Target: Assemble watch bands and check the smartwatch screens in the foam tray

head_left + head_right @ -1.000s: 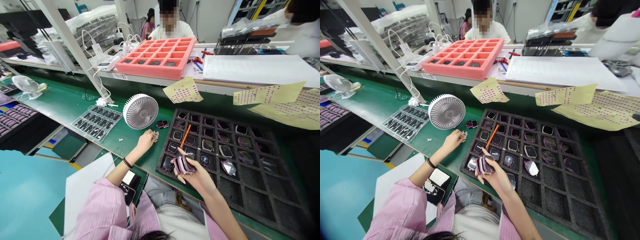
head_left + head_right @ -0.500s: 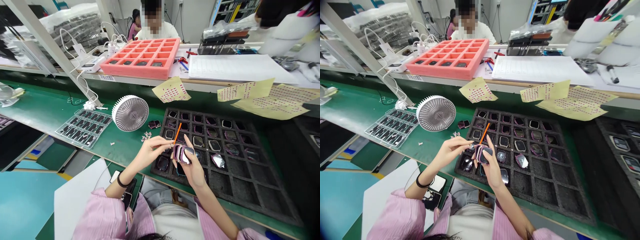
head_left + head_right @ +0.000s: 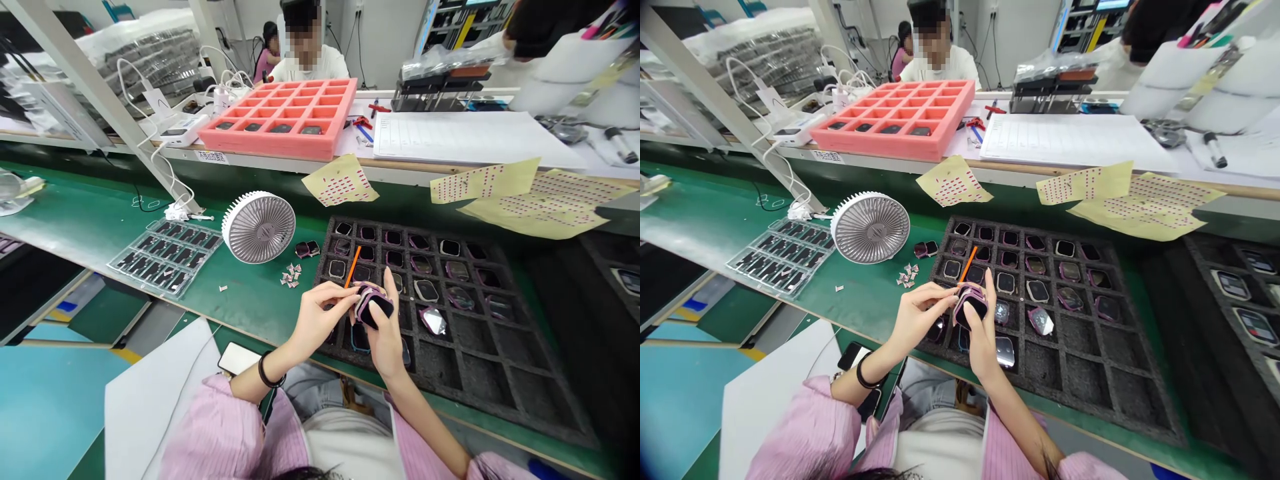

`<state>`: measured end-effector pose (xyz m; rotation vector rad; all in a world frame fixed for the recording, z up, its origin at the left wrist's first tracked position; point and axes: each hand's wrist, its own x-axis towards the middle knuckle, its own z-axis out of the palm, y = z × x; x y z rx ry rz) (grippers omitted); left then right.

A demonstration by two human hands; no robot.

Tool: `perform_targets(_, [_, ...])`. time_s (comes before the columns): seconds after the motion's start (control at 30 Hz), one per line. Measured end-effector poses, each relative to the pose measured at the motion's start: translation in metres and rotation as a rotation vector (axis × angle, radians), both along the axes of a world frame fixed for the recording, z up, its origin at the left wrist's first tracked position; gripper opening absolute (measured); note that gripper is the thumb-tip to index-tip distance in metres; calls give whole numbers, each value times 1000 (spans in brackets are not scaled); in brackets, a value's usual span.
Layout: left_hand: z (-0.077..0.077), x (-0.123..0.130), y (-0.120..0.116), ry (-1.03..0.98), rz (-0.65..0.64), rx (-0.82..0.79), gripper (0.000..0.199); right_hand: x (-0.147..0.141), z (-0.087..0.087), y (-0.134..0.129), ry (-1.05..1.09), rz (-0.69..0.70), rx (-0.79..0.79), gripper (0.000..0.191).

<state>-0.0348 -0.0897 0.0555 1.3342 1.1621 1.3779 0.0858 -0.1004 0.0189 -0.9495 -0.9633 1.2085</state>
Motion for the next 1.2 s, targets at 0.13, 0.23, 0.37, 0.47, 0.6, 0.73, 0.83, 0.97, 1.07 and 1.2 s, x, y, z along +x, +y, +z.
perform_targets(0.13, [-10, 11, -6, -62, 59, -7, 20, -1, -3, -3, -61, -6, 29, 69])
perform_targets(0.23, [-16, 15, -12, -60, 30, 2, 28, -2, 0, -3, -73, -69, 60, 69])
perform_targets(0.37, [-25, 10, -19, -57, -81, -47, 37, -4, -1, -3, -118, -118, 70, 70])
perform_targets(0.47, [-32, 5, -21, -111, -94, -97, 39, -6, -5, -3, -107, -82, 26, 72])
perform_targets(0.6, [-38, 5, -28, -146, -118, -150, 46, -9, -10, -3, -55, -80, -20, 72])
perform_targets(0.73, [-37, 8, -35, -234, -294, -271, 65, -10, -10, -6, -7, -68, -29, 70])
perform_targets(0.83, [-30, -4, -28, -146, -434, -269, 67, -10, -7, -6, 37, -44, -70, 69])
perform_targets(0.97, [-28, -45, 0, 374, -215, -81, 40, -7, 2, -1, 137, 34, -126, 70])
perform_targets(1.07, [-43, -78, 20, 885, 196, -70, 19, -4, 7, 1, 211, 51, -116, 70])
perform_targets(1.2, [-63, -94, 29, 1183, 219, -167, 10, -3, 7, 0, 246, 65, -137, 68])
